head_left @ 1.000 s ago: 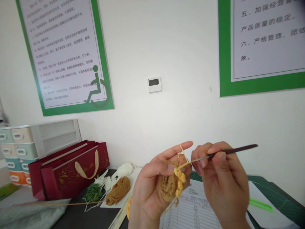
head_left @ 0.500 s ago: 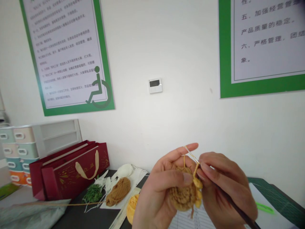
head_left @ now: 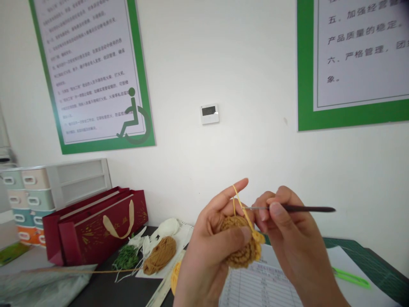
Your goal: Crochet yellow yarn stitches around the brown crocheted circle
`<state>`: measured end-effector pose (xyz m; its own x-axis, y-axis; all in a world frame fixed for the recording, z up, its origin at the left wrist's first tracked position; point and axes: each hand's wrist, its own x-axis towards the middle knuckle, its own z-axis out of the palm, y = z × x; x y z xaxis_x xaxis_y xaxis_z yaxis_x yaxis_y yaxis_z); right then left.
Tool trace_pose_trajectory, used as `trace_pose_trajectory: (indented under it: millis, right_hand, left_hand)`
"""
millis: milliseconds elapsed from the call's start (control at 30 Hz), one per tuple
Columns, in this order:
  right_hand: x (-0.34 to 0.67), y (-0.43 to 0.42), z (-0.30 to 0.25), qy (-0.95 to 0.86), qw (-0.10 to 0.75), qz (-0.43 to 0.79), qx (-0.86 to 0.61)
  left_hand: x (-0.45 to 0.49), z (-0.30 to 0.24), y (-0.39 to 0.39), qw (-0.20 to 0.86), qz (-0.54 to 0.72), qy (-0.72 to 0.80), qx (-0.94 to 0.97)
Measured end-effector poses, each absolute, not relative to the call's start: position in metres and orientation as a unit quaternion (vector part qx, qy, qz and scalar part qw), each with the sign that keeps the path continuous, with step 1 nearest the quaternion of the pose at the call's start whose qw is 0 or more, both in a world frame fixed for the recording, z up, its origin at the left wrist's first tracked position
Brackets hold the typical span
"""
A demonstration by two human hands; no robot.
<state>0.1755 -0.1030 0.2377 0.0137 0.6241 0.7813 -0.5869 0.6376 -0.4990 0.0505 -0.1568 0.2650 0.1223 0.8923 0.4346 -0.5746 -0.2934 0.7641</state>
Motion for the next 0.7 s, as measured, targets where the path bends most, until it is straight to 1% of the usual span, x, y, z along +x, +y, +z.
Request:
trace_pose_trajectory:
  millis: [33,133,167,200,233,267,333,400,467,567,633,700]
  right_hand:
    - [0.176,-0.103,0.236,-0.585,0.730,0.352,-0.030]
    - [0.179,-0.103,0.228,-0.635,0.767,0.033,-0.080]
    - [0.181,-0.103,0.226,-0.633,0.768,-0.056,-0.088]
    - [0.181,-0.102,0.224,-0.628,0.765,-0.112,-0.084]
    - [0.182,-0.102,0.222,-0.624,0.767,-0.132,-0.069]
    - [0.181,-0.101,0.221,-0.619,0.775,-0.120,-0.052]
    - [0.179,-0.100,0.221,-0.605,0.795,-0.032,-0.023]
    - [0.176,-0.101,0.222,-0.573,0.815,0.090,-0.005]
    - [0.175,-0.103,0.225,-0.537,0.818,0.206,0.011]
    - [0.176,-0.106,0.231,-0.512,0.789,0.338,0.041]
    - [0.177,-0.106,0.236,-0.507,0.757,0.409,0.046]
    - [0.177,-0.105,0.239,-0.505,0.722,0.472,0.031]
  left_hand:
    - [0.055,0.265,-0.160,0.542,0.654,0.192,0.492]
    - [0.065,0.264,-0.166,0.481,0.668,0.249,0.511]
    - [0.066,0.263,-0.166,0.481,0.668,0.252,0.509]
    - [0.067,0.263,-0.164,0.502,0.660,0.244,0.502]
    - [0.065,0.262,-0.161,0.543,0.643,0.225,0.491]
    - [0.063,0.262,-0.158,0.595,0.619,0.201,0.472]
    - [0.057,0.262,-0.150,0.701,0.543,0.142,0.439]
    - [0.050,0.262,-0.142,0.742,0.513,0.097,0.421]
    - [0.045,0.263,-0.138,0.750,0.516,0.055,0.411]
    - [0.041,0.264,-0.136,0.761,0.506,0.019,0.405]
    - [0.040,0.264,-0.137,0.758,0.503,0.024,0.415]
    - [0.041,0.264,-0.140,0.724,0.530,0.058,0.438]
